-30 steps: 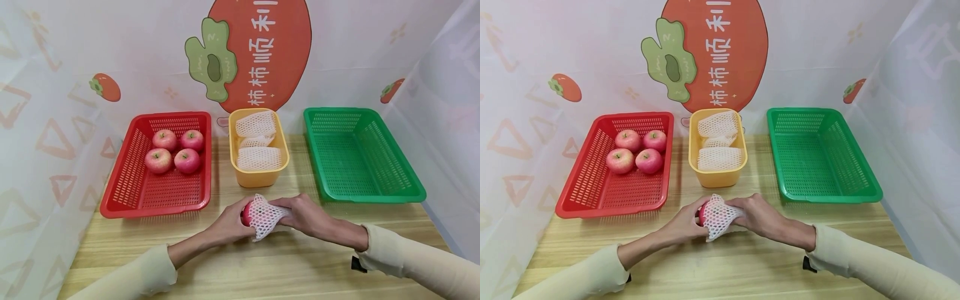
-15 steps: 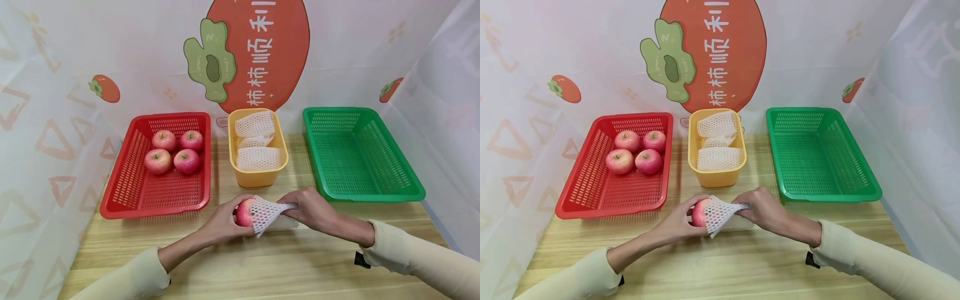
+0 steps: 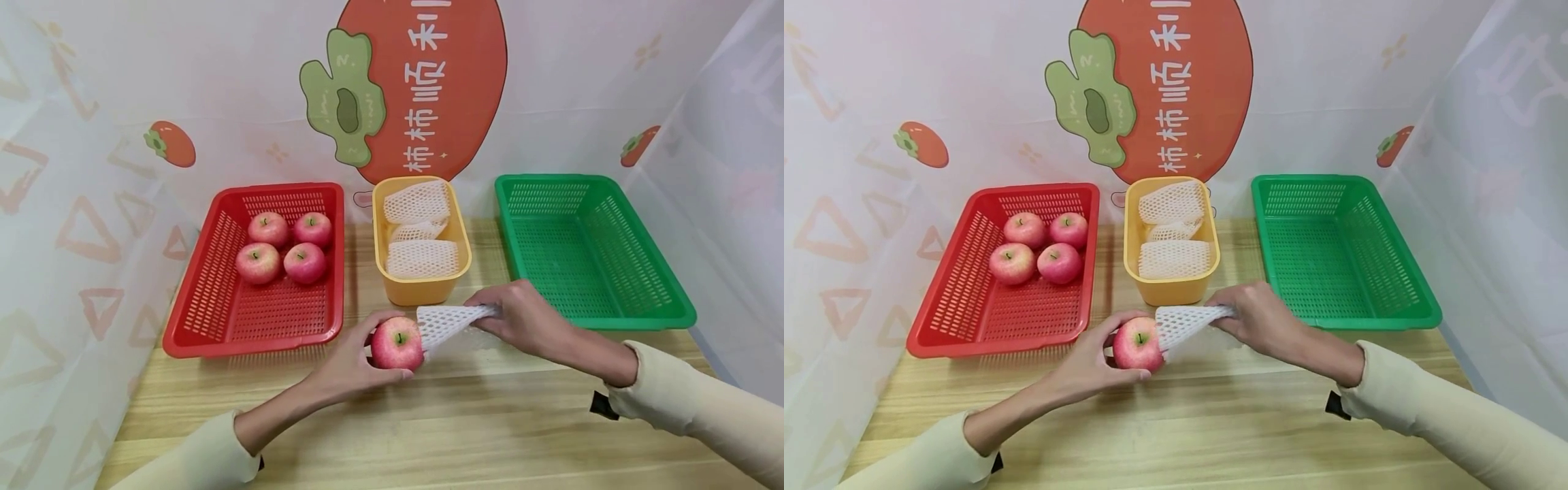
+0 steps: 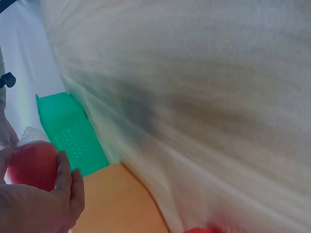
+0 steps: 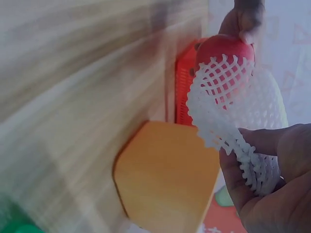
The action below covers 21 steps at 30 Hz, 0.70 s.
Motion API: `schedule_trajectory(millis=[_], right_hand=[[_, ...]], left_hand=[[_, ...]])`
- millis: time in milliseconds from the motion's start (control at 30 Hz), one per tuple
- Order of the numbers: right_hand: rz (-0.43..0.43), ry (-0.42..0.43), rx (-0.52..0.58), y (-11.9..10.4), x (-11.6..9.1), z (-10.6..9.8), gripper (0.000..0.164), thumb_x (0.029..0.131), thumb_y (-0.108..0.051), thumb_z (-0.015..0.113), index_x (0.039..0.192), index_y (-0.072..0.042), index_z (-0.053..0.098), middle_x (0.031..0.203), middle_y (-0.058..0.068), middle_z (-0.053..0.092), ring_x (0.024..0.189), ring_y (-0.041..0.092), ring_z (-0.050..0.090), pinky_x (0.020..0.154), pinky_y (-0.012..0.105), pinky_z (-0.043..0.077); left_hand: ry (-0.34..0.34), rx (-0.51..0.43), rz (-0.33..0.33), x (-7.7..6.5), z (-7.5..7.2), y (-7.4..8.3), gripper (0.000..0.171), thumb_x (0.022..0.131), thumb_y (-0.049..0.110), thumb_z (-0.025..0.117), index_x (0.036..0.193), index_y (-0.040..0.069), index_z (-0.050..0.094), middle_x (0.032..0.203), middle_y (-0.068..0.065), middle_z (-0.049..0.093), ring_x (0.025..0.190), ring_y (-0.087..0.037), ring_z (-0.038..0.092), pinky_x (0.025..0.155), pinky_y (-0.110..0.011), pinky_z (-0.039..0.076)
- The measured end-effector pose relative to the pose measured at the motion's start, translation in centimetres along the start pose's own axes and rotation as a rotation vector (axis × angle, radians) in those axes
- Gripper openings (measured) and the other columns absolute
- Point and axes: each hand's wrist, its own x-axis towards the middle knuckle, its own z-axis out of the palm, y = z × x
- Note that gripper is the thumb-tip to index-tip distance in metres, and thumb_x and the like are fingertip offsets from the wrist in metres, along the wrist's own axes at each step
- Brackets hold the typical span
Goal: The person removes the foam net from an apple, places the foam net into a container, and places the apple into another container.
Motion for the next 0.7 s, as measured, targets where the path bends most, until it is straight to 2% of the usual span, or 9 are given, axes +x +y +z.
schedule_trajectory(millis=[133,233,433,700], right_hand=[[0.014,0.001,-0.031,-0.3,0.8,-1.4,0.024,0.072,-0.008,0.086,0.094,-0.012,0.077,0.091,-0.003,0.075,0.080,0.007,0.069,0.068,0.029,0.059],[0.025,0.004,-0.043,-0.7,1.6,-2.4,0.025,0.073,-0.008,0.086,0.096,-0.012,0.077,0.092,-0.002,0.075,0.081,0.008,0.070,0.068,0.030,0.059],[0.002,0.045,-0.044,-1.2,3.3,-4.4,0.026,0.074,-0.008,0.085,0.098,-0.011,0.076,0.094,-0.001,0.075,0.081,0.010,0.070,0.068,0.032,0.059],[-0.004,0.074,-0.091,-1.1,6.4,-5.8,0.022,0.076,-0.011,0.084,0.097,-0.010,0.076,0.091,-0.001,0.074,0.076,0.009,0.067,0.067,0.028,0.058]], left_hand=[[0.004,-0.037,0.001,-0.2,-0.9,1.1,0.078,0.069,0.032,0.090,0.135,0.029,0.048,0.122,0.012,0.059,0.105,-0.009,0.062,0.078,-0.028,0.057],[0.022,-0.033,-0.004,-0.2,-1.9,1.9,0.078,0.069,0.030,0.090,0.134,0.032,0.047,0.123,0.010,0.058,0.103,-0.012,0.064,0.075,-0.028,0.058],[0.099,0.047,-0.004,-0.3,-4.3,3.1,0.074,0.069,0.038,0.089,0.130,0.039,0.046,0.122,0.012,0.058,0.102,-0.008,0.063,0.081,-0.032,0.057],[0.183,0.166,-0.015,-0.1,-8.4,3.5,0.077,0.072,0.048,0.084,0.136,0.034,0.044,0.127,0.015,0.054,0.110,-0.005,0.055,0.089,-0.036,0.052]])
